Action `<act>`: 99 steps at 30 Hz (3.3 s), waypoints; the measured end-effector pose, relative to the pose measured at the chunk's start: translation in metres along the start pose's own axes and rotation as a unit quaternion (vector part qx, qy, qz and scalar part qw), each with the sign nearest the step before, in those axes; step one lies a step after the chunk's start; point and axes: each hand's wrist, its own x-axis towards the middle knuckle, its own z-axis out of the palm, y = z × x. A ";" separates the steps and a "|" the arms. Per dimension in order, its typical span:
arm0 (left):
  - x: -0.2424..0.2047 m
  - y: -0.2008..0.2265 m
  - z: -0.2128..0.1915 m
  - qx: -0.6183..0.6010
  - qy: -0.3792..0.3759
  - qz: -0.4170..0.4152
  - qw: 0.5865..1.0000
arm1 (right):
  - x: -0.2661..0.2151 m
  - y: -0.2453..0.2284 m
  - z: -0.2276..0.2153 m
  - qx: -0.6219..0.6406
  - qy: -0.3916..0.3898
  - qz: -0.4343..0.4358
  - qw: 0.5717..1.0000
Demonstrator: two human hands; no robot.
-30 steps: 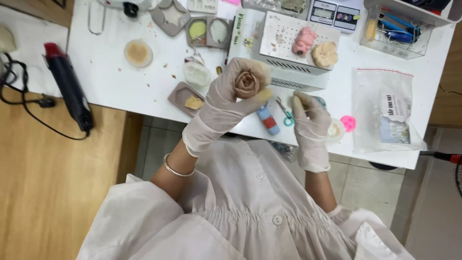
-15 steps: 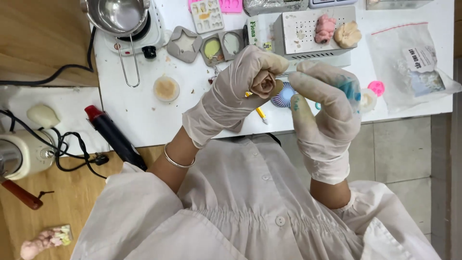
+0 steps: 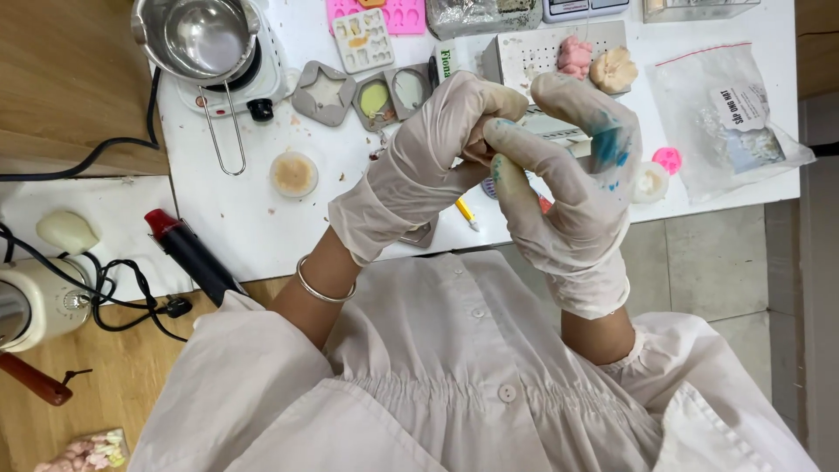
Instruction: Detailing a rose-shaped wax candle using a sculpting tool at a workshop bench.
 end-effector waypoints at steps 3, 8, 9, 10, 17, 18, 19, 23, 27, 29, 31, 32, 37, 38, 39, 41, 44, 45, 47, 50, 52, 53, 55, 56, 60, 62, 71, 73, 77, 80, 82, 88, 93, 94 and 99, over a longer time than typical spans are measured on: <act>0.002 0.001 0.001 -0.002 0.001 -0.020 1.000 | 0.009 -0.001 0.000 0.002 -0.001 -0.001 1.000; 0.004 0.002 0.005 -0.030 0.004 -0.056 0.998 | 0.009 0.008 0.000 0.019 -0.009 0.005 1.000; 0.006 0.002 0.005 -0.052 0.003 -0.073 0.996 | 0.012 0.008 -0.001 0.030 -0.012 0.015 0.999; 0.007 0.003 0.006 -0.051 0.004 -0.072 0.996 | 0.010 0.013 0.000 0.030 -0.012 0.014 0.999; 0.012 0.004 0.013 -0.063 0.027 -0.121 0.990 | 0.010 0.029 0.005 0.197 0.081 0.046 0.976; 0.013 0.004 0.014 -0.053 0.035 -0.122 0.991 | 0.009 0.027 0.004 0.341 0.139 0.128 0.921; 0.013 0.005 0.014 -0.053 0.035 -0.122 0.991 | 0.007 0.028 0.000 0.341 0.140 0.129 0.921; 0.011 0.004 0.013 -0.060 0.031 -0.139 0.988 | -0.012 0.057 -0.017 0.456 0.206 0.234 0.834; 0.002 -0.011 0.018 -0.043 0.043 -0.111 0.992 | -0.051 0.114 -0.042 0.436 0.253 0.279 0.817; -0.006 -0.014 0.026 -0.063 0.057 -0.154 0.984 | -0.068 0.143 -0.043 0.327 0.203 0.383 0.840; -0.015 -0.017 0.035 -0.078 0.069 -0.199 0.974 | -0.111 0.194 -0.034 0.215 0.150 0.482 0.836; -0.021 -0.019 0.039 -0.089 0.092 -0.252 0.959 | -0.146 0.230 -0.025 0.066 0.043 0.473 0.878; -0.042 -0.034 0.054 -0.155 0.139 -0.330 0.921 | -0.205 0.298 0.024 -0.162 -0.134 0.465 0.860; -0.043 -0.036 0.055 -0.160 0.149 -0.341 0.914 | -0.203 0.303 0.025 -0.173 -0.126 0.466 0.859; -0.047 -0.035 0.054 -0.161 0.162 -0.357 0.906 | -0.201 0.305 0.030 -0.179 -0.124 0.467 0.857; -0.051 -0.034 0.055 -0.147 0.159 -0.370 0.904 | -0.192 0.303 0.030 -0.170 -0.159 0.489 0.841; -0.047 -0.032 0.054 -0.132 0.158 -0.378 0.903 | -0.213 0.339 0.042 -0.193 -0.177 0.474 0.841; -0.047 -0.029 0.056 -0.130 0.159 -0.382 0.901 | -0.229 0.356 0.045 -0.225 -0.166 0.442 0.852; -0.044 -0.028 0.060 -0.143 0.163 -0.396 0.892 | -0.216 0.362 0.037 -0.278 -0.147 0.383 0.868; -0.039 -0.024 0.064 -0.131 0.158 -0.409 0.889 | -0.177 0.355 0.028 -0.338 -0.163 0.282 0.883; -0.032 -0.022 0.071 -0.107 0.154 -0.409 0.893 | -0.163 0.360 0.019 -0.347 -0.198 0.233 0.887; -0.029 -0.021 0.073 -0.082 0.143 -0.388 0.907 | -0.164 0.366 0.021 -0.334 -0.216 0.199 0.895; -0.020 -0.012 0.071 -0.043 0.141 -0.373 0.916 | -0.168 0.372 0.021 -0.307 -0.235 0.156 0.909; -0.015 -0.006 0.069 -0.033 0.131 -0.348 0.928 | -0.170 0.372 0.019 -0.331 -0.247 0.197 0.889; 0.008 0.001 0.072 0.000 0.119 -0.267 0.956 | -0.113 0.284 -0.041 -0.121 -0.136 0.476 0.861; 0.012 0.003 0.075 -0.004 0.125 -0.242 0.962 | -0.085 0.230 -0.059 0.046 0.020 0.467 0.883; 0.022 0.011 0.071 -0.058 0.078 -0.165 0.981 | -0.045 0.151 -0.069 0.720 0.257 0.245 0.596; 0.021 0.012 0.066 -0.077 0.056 -0.160 0.983 | -0.025 0.132 -0.066 0.738 0.246 0.239 0.581; 0.023 0.018 0.057 -0.102 0.020 -0.153 0.983 | -0.005 0.109 -0.066 0.599 0.141 0.226 0.755; 0.024 0.022 0.055 -0.072 0.026 -0.148 0.986 | 0.000 0.104 -0.059 0.589 0.089 0.220 0.773; 0.024 0.022 0.056 -0.051 0.038 -0.146 0.987 | 0.003 0.102 -0.053 0.605 0.062 0.220 0.763; 0.025 0.023 0.054 0.007 0.059 -0.159 0.985 | -0.002 0.094 -0.041 0.592 0.038 0.213 0.776; 0.034 0.019 0.055 -0.115 0.002 -0.240 0.964 | 0.001 0.083 -0.033 0.583 0.088 0.242 0.770; 0.034 0.021 0.053 -0.115 0.001 -0.240 0.964 | 0.002 0.083 -0.031 0.583 0.089 0.242 0.770; 0.038 0.026 0.048 -0.306 -0.023 -0.180 0.935 | -0.001 0.089 -0.025 0.596 0.094 0.218 0.767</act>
